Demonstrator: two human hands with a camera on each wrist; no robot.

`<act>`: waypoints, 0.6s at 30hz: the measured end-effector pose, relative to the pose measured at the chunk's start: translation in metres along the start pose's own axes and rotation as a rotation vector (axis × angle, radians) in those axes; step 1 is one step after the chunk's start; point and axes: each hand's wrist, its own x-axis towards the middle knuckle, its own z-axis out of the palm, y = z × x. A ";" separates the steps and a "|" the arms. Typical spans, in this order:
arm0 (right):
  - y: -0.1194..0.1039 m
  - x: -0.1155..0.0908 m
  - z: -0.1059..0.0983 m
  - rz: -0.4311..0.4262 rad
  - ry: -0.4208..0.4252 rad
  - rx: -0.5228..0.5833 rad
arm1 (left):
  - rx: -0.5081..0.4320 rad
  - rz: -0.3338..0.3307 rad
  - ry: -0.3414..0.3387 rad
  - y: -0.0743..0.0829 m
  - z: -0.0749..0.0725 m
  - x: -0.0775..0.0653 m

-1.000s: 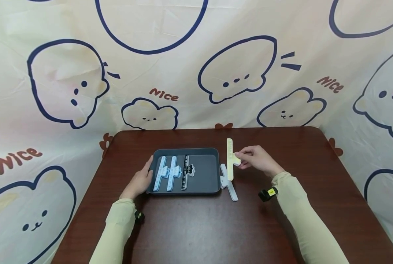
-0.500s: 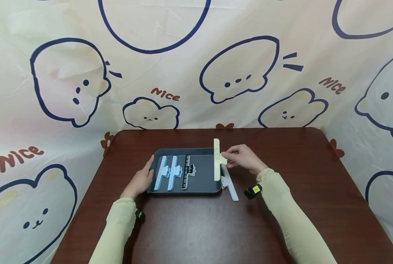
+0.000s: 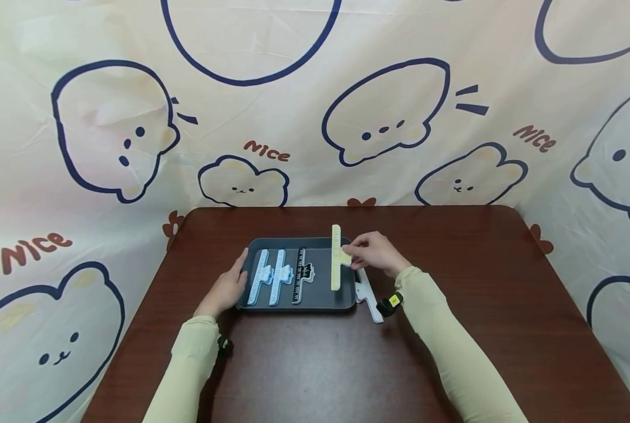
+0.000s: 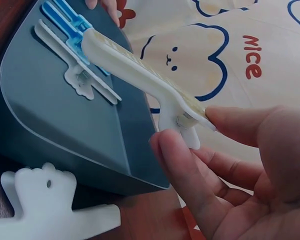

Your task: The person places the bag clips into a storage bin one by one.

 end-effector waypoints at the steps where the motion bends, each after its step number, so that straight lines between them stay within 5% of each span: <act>1: 0.000 0.001 0.002 0.004 0.003 -0.001 | -0.001 0.000 0.000 0.000 0.000 0.000; 18: -0.009 0.017 0.028 0.006 0.040 -0.188 | 0.006 0.010 0.006 -0.001 -0.001 0.000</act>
